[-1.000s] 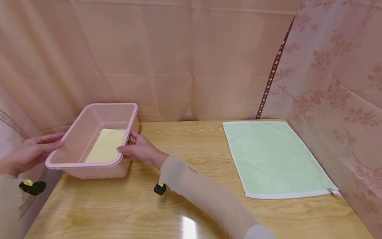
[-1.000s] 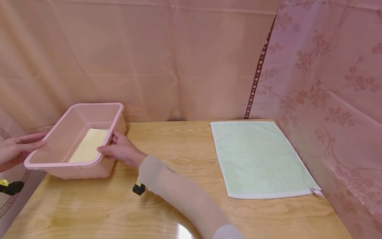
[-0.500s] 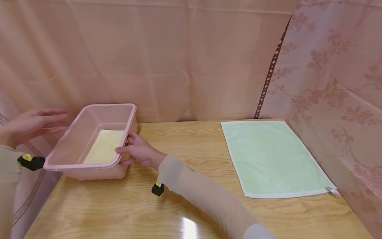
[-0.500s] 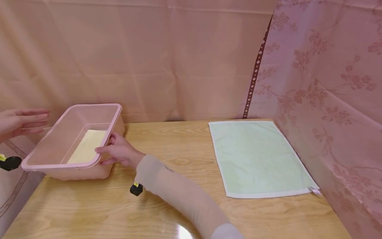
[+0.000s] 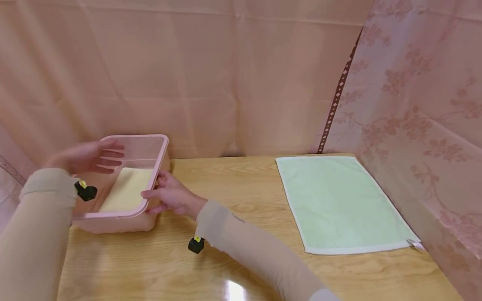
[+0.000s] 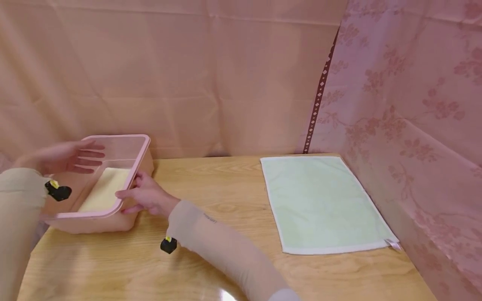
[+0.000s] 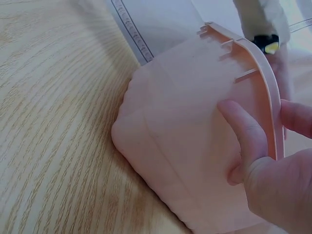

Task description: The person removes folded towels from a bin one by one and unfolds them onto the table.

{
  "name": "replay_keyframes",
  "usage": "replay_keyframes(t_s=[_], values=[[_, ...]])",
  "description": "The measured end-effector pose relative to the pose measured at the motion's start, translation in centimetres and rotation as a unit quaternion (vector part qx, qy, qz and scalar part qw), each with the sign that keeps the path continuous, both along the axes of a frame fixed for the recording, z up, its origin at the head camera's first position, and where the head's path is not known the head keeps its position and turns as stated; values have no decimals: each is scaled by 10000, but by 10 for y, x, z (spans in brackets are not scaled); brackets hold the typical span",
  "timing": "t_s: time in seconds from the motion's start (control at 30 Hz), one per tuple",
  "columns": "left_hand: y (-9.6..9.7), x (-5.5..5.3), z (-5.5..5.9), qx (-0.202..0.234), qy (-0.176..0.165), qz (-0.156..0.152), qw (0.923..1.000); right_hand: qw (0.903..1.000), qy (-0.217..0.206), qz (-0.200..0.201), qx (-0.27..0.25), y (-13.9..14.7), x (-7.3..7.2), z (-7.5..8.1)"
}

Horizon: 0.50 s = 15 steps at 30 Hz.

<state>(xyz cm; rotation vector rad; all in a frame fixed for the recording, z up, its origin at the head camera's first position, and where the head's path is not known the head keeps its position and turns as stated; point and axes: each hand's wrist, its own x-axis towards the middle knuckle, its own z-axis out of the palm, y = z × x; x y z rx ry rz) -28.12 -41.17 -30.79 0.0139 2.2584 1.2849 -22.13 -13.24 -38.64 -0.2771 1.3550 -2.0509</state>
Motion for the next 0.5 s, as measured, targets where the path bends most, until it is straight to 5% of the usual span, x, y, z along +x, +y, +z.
replay_keyframes(t_s=[0.23,0.5], values=[[0,-18,-26,723,-477,621,9943,10000,-16,-12,28,3,1,2],[-4,-22,-39,990,-807,620,9899,10000,-80,8,28,3,2,5]])
